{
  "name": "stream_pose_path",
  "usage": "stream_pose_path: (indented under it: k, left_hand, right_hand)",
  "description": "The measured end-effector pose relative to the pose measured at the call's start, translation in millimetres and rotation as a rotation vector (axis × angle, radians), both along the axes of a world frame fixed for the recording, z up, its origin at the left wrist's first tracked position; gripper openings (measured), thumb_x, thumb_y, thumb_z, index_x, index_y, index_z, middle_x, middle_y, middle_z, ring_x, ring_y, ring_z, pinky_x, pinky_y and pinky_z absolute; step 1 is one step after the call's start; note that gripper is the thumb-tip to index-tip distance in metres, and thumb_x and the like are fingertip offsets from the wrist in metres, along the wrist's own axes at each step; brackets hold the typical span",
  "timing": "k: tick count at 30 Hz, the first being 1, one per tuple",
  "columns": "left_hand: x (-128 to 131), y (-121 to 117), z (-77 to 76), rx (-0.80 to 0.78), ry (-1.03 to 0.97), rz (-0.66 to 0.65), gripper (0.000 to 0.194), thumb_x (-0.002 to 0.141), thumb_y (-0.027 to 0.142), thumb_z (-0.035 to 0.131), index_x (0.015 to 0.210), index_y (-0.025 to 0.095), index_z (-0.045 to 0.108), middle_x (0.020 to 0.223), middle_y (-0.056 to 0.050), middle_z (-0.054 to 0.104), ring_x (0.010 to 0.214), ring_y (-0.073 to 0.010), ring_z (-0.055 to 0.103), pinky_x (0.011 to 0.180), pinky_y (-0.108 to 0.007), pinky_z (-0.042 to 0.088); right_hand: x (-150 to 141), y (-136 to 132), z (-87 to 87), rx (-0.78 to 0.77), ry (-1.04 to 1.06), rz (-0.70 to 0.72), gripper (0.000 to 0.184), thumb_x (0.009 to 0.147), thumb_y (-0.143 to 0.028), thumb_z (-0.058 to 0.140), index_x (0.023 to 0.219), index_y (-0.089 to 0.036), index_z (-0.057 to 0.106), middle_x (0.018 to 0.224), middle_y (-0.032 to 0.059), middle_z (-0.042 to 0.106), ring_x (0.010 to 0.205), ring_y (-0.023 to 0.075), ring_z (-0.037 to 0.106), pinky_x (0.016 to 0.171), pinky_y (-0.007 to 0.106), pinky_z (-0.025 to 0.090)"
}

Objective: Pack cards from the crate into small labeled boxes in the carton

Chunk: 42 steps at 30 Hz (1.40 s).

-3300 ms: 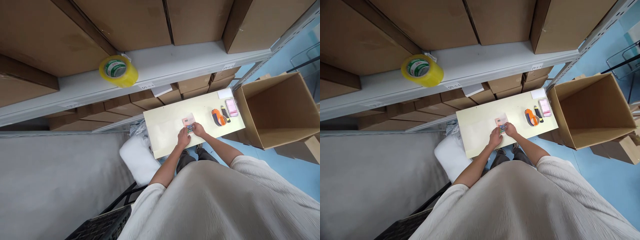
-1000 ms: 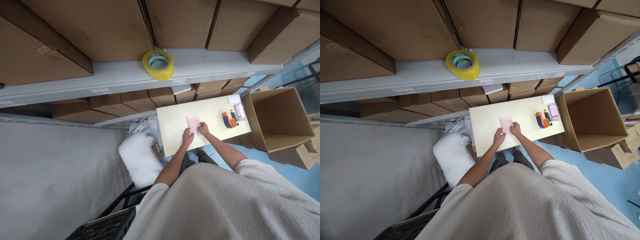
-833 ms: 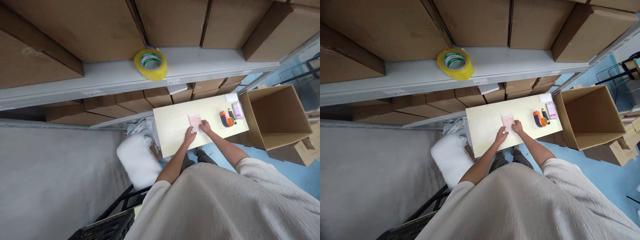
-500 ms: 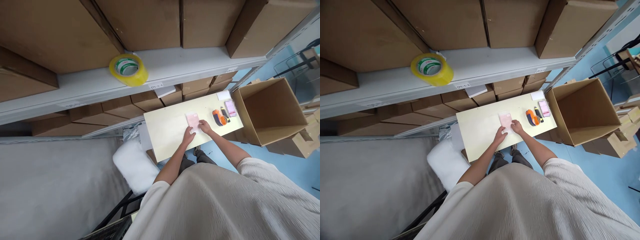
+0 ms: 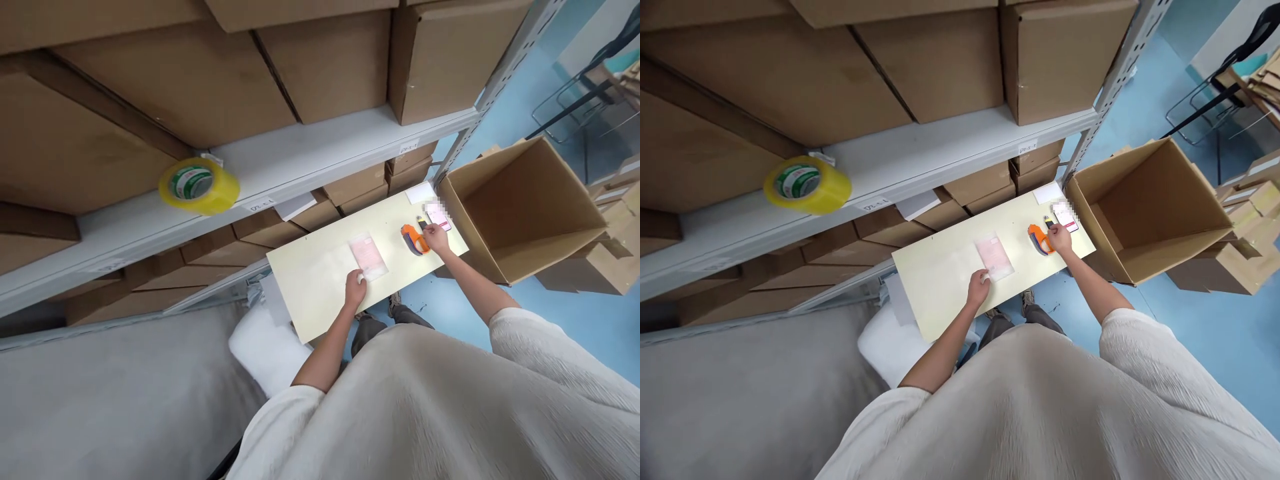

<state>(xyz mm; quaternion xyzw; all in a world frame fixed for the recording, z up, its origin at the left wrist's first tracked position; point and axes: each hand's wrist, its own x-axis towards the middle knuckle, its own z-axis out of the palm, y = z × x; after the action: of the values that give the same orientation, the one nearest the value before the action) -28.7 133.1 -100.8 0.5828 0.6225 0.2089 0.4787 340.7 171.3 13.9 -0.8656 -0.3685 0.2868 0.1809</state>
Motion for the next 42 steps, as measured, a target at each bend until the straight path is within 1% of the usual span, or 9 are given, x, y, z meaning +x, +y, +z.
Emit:
stream_pose_path:
  k: [4,10,19,23,29,32,36,39,42]
  left_hand:
    - [0,-8,0.2,-0.039,0.064,0.026,0.036,0.086,0.011,0.059,0.118,0.022,0.07,0.135,-0.014,0.069,0.138,-0.0326,0.064,0.124,-0.055,0.05]
    - [-1,-21,-0.5,-0.07,0.129,0.066,0.035,0.084,0.013,0.06,0.116,0.023,0.071,0.131,-0.012,0.07,0.134,-0.0327,0.066,0.123,-0.056,0.051]
    - [13,-30,4.4,-0.057,0.166,0.081,0.033,0.083,0.014,0.061,0.114,0.022,0.07,0.126,-0.012,0.071,0.126,-0.0308,0.068,0.12,-0.055,0.053]
    - [14,-30,10.2,-0.059,0.163,0.082,0.033,0.084,0.014,0.062,0.113,0.023,0.071,0.125,-0.011,0.071,0.124,-0.0298,0.069,0.119,-0.054,0.054]
    - [10,-25,21.7,-0.071,0.16,0.083,0.03,0.082,0.013,0.062,0.109,0.024,0.071,0.125,-0.011,0.071,0.132,-0.0319,0.066,0.121,-0.054,0.052]
    - [8,-23,25.9,-0.06,0.147,0.087,0.03,0.081,0.012,0.062,0.107,0.025,0.071,0.122,-0.01,0.071,0.131,-0.0317,0.066,0.121,-0.054,0.052]
    - [0,-24,28.4,-0.058,0.147,0.094,0.029,0.081,0.011,0.061,0.105,0.024,0.072,0.124,-0.011,0.072,0.132,-0.0315,0.066,0.122,-0.053,0.051]
    - [-12,-25,27.6,-0.079,0.138,0.095,0.027,0.082,0.012,0.062,0.104,0.023,0.073,0.124,-0.011,0.073,0.131,-0.0317,0.067,0.121,-0.054,0.052]
    - [-28,-28,24.9,-0.108,0.111,0.091,0.025,0.083,0.013,0.063,0.103,0.023,0.073,0.121,-0.011,0.074,0.126,-0.0311,0.069,0.117,-0.054,0.055]
  right_hand:
    - [34,15,-7.3,-0.23,-0.165,0.098,0.032,0.101,-0.03,0.064,0.128,-0.016,0.075,0.123,0.0158,0.079,0.113,0.0303,0.073,0.094,0.039,0.056]
    - [41,43,-29.8,-0.371,-0.265,0.245,0.035,0.102,-0.041,0.07,0.121,-0.012,0.075,0.124,0.0213,0.074,0.118,0.0339,0.07,0.099,0.042,0.052]
    - [42,63,-41.9,-0.496,-0.23,0.296,0.032,0.097,-0.04,0.078,0.115,-0.015,0.07,0.108,0.0133,0.074,0.103,0.0275,0.072,0.091,0.039,0.049]
    - [43,67,-36.7,-0.407,-0.241,0.313,0.028,0.091,-0.028,0.079,0.114,-0.014,0.071,0.108,0.0176,0.074,0.107,0.0321,0.071,0.094,0.043,0.05]
    - [47,77,-0.7,0.004,-0.256,0.253,0.032,0.091,-0.038,0.077,0.113,-0.015,0.071,0.122,0.0205,0.071,0.12,0.0375,0.066,0.102,0.047,0.052]
    - [37,78,24.4,0.211,-0.01,0.266,0.033,0.089,-0.043,0.08,0.108,-0.019,0.071,0.123,0.0168,0.073,0.12,0.034,0.066,0.103,0.045,0.054]
    - [-8,66,41.9,0.328,0.651,0.245,0.029,0.095,-0.048,0.074,0.103,-0.021,0.067,0.109,0.0111,0.08,0.104,0.0258,0.074,0.098,0.041,0.059]
    - [-57,48,38.9,0.255,0.973,0.116,0.03,0.103,-0.052,0.06,0.103,-0.021,0.063,0.1,0.0117,0.081,0.094,0.0252,0.078,0.089,0.038,0.063]
    - [-103,28,29.1,0.123,1.062,-0.001,0.03,0.107,-0.052,0.055,0.105,-0.023,0.059,0.092,0.0091,0.08,0.085,0.025,0.08,0.078,0.036,0.064]
